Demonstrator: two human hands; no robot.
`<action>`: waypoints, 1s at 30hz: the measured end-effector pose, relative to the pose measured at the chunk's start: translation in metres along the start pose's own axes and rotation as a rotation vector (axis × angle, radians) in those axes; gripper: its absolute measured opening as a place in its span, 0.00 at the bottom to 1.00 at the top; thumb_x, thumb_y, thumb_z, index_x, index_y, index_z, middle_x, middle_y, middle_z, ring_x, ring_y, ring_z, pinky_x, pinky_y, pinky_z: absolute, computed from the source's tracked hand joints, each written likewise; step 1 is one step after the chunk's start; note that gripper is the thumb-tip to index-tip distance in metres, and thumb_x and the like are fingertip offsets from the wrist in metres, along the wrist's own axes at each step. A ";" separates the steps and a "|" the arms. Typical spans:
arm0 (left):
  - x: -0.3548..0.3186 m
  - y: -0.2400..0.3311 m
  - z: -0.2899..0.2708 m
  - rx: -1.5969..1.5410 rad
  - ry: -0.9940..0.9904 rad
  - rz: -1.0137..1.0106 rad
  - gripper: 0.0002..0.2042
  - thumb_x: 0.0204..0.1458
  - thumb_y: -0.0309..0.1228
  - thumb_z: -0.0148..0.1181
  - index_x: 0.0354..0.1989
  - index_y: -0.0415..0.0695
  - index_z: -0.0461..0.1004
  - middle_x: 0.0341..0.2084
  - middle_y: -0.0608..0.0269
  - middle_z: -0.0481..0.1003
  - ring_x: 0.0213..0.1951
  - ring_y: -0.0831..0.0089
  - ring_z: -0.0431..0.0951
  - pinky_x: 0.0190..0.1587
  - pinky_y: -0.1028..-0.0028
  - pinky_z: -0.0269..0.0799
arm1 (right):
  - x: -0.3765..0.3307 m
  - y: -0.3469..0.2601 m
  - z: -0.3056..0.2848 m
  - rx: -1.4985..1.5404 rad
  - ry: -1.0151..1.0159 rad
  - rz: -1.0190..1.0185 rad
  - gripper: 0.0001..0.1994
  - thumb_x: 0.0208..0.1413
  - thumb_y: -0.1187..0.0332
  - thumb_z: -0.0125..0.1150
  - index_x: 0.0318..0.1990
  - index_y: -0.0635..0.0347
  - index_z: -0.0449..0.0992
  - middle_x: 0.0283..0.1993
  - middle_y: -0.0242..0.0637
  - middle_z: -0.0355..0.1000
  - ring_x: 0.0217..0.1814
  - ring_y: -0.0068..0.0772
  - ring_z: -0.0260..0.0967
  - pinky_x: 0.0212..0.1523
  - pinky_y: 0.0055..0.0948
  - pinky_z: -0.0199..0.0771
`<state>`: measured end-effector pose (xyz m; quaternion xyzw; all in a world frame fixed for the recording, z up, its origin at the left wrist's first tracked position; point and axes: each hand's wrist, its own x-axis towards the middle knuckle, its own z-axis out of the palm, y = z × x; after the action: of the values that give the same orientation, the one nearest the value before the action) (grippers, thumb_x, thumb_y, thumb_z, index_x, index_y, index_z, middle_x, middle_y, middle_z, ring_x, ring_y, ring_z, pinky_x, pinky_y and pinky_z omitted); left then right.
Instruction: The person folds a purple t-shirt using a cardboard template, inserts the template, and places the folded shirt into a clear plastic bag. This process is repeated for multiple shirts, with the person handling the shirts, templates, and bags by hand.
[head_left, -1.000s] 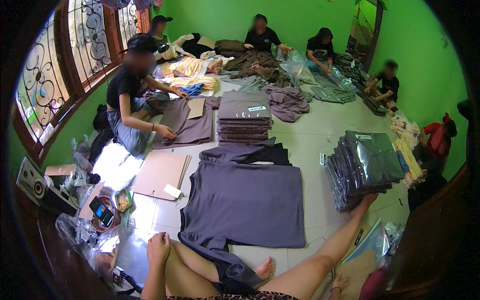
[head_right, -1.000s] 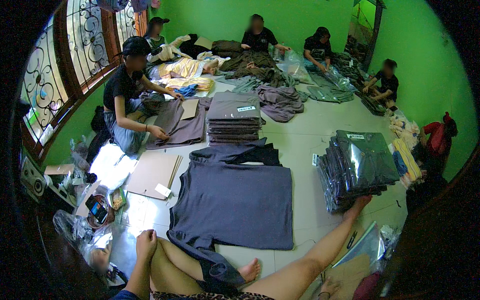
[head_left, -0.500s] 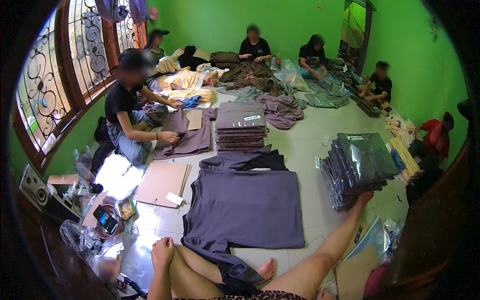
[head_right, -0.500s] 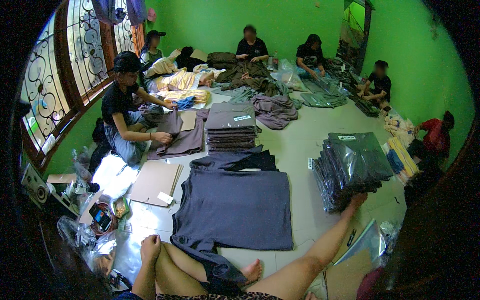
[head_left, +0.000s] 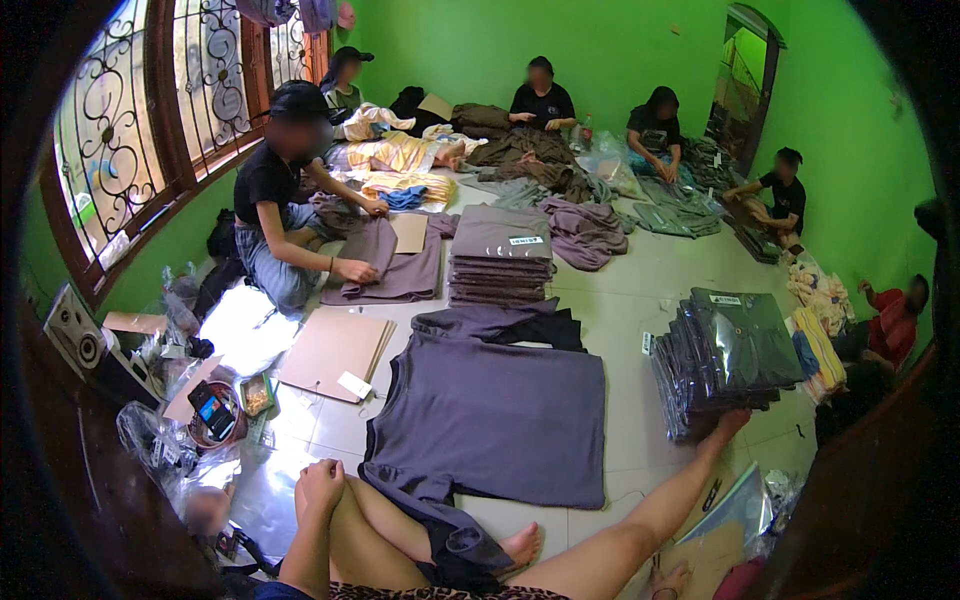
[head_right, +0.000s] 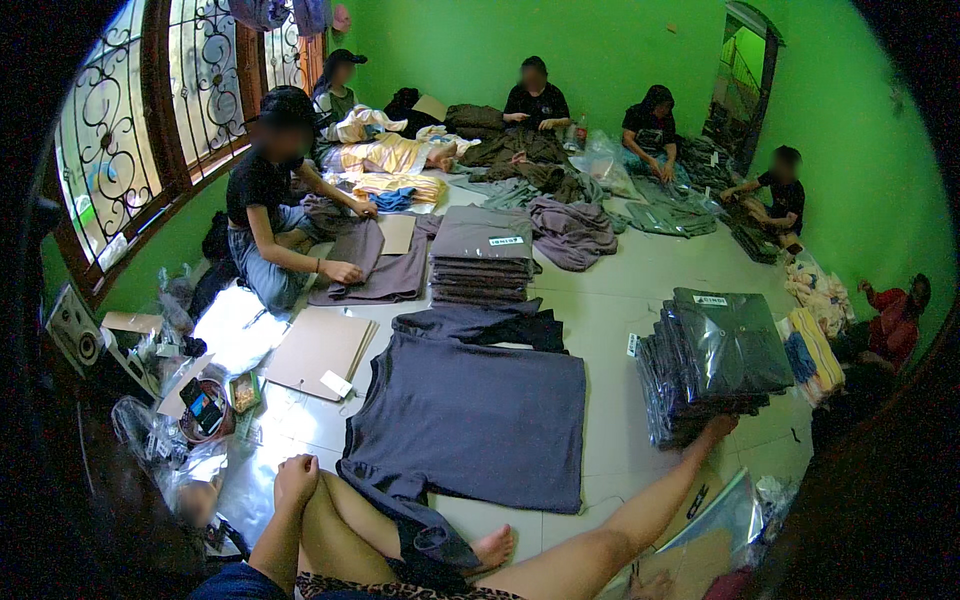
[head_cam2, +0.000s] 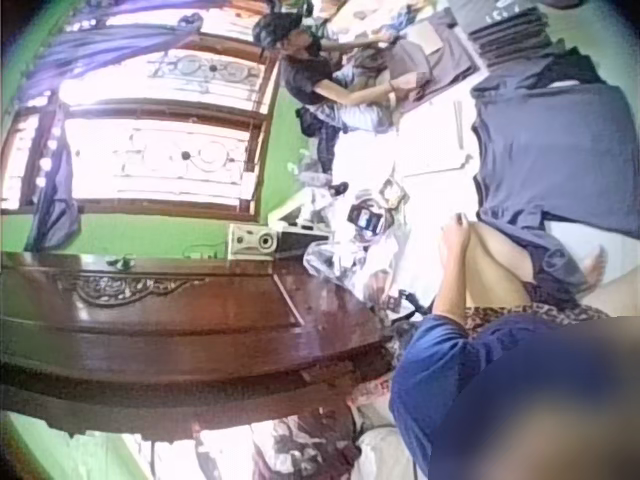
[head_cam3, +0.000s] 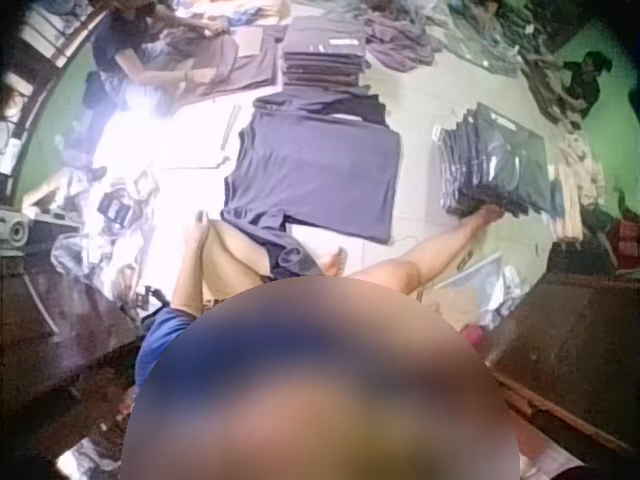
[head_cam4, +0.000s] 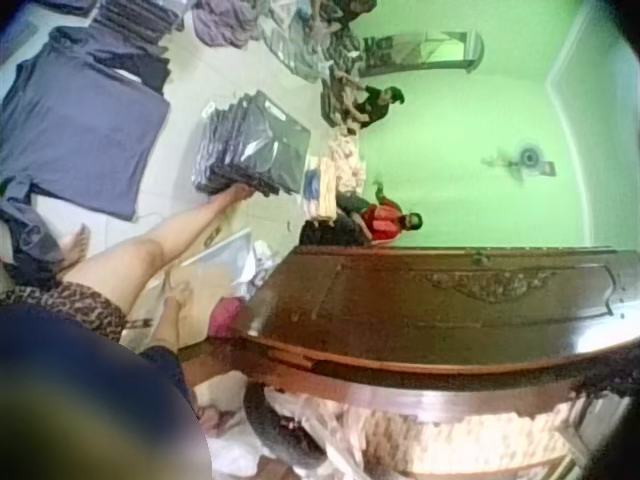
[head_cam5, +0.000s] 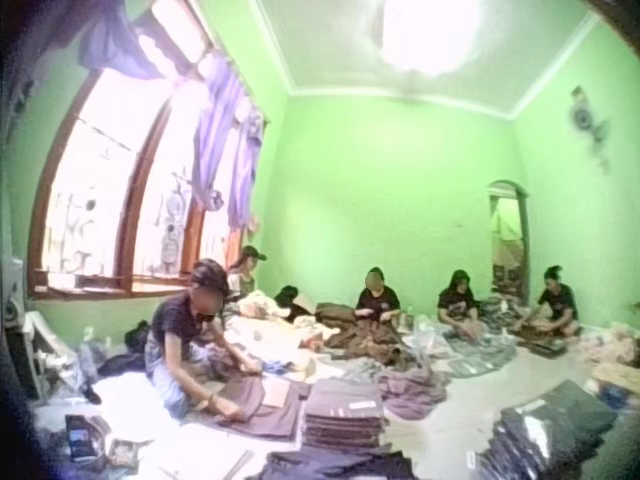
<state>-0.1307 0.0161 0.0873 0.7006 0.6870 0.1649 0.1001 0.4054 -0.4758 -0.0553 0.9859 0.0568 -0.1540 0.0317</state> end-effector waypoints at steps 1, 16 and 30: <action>0.001 -0.001 0.002 -0.014 0.004 0.000 0.12 0.47 0.39 0.50 0.27 0.45 0.77 0.25 0.57 0.75 0.32 0.60 0.73 0.45 0.66 0.60 | -0.003 -0.006 -0.004 0.009 0.015 0.006 0.46 0.35 0.30 0.35 0.58 0.57 0.47 0.62 0.47 0.41 0.64 0.45 0.35 0.61 0.39 0.36; 0.020 0.010 0.005 -0.427 -0.089 0.011 0.11 0.46 0.37 0.52 0.29 0.44 0.76 0.27 0.58 0.75 0.30 0.62 0.75 0.38 0.66 0.67 | -0.041 -0.110 -0.127 0.518 0.840 -0.126 0.19 0.43 0.57 0.44 0.38 0.62 0.61 0.46 0.48 0.56 0.49 0.45 0.53 0.48 0.39 0.54; 0.049 0.034 0.121 -0.426 -0.266 0.049 0.10 0.50 0.31 0.45 0.36 0.44 0.71 0.36 0.54 0.71 0.41 0.55 0.70 0.42 0.62 0.66 | -0.241 -0.513 -0.073 0.598 -0.068 -1.568 0.19 0.49 0.75 0.50 0.51 0.51 0.68 0.39 0.42 0.63 0.37 0.38 0.66 0.41 0.29 0.68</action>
<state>-0.0543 0.0745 -0.0079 0.6956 0.6005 0.2144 0.3310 0.1366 0.0145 0.0654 0.6227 0.6813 -0.1696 -0.3455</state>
